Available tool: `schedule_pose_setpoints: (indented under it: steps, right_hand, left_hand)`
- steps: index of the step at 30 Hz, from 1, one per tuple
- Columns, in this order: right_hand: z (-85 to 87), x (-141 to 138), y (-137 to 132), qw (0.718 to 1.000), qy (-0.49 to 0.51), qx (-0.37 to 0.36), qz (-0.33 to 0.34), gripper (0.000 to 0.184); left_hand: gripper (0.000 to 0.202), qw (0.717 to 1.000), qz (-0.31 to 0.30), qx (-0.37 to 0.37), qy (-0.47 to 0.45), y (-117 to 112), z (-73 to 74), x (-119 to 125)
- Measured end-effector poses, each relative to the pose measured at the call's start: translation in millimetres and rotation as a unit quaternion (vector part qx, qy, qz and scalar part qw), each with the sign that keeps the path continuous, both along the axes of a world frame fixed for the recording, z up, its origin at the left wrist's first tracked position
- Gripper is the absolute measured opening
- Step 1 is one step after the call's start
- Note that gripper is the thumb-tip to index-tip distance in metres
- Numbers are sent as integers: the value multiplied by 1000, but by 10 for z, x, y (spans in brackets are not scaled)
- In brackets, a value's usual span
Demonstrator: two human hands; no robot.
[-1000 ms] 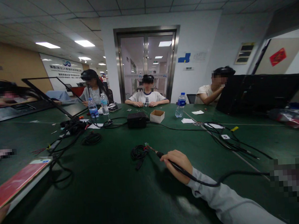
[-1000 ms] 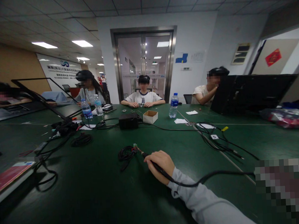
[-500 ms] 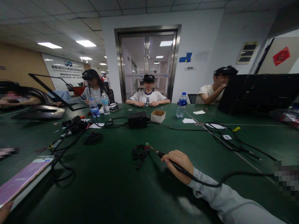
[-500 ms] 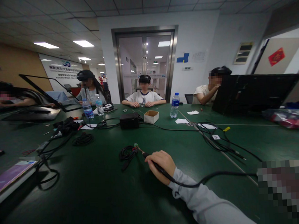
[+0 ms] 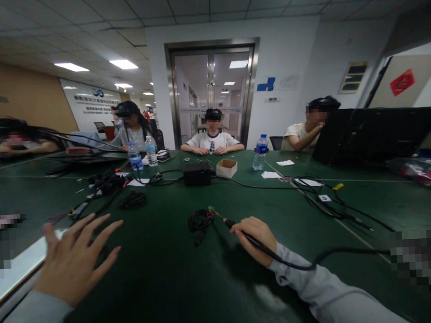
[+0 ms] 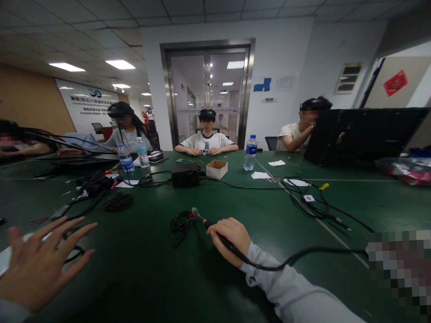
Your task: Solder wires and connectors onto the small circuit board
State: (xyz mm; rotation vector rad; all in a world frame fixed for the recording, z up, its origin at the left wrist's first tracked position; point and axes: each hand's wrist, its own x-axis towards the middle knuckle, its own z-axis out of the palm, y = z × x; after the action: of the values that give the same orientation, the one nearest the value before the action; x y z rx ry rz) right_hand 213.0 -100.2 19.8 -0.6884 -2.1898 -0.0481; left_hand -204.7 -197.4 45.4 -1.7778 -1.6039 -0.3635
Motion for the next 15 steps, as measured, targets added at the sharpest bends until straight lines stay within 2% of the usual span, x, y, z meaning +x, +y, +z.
schedule_pose_setpoints:
  steps: [5,8,10,13,15]
  right_hand:
    - [13,-1,-3,1000,6,2,-2,26]
    - [6,-4,0,1000,6,2,-4,26]
    - [1,1,2,1000,7,3,-4,27]
    - [3,15,1,1000,13,4,-8,27]
    - [10,22,-3,1000,16,1,-11,27]
  left_hand:
    - [46,989,-124,-68,-29,592,-16,623]
    - [51,971,-138,-153,-124,931,-44,1030]
    - [56,944,-147,-222,-194,1155,-86,1295]
    - [63,906,-133,-294,-273,1427,-199,1658]
    - [65,894,-119,-318,-294,1525,-300,1842]
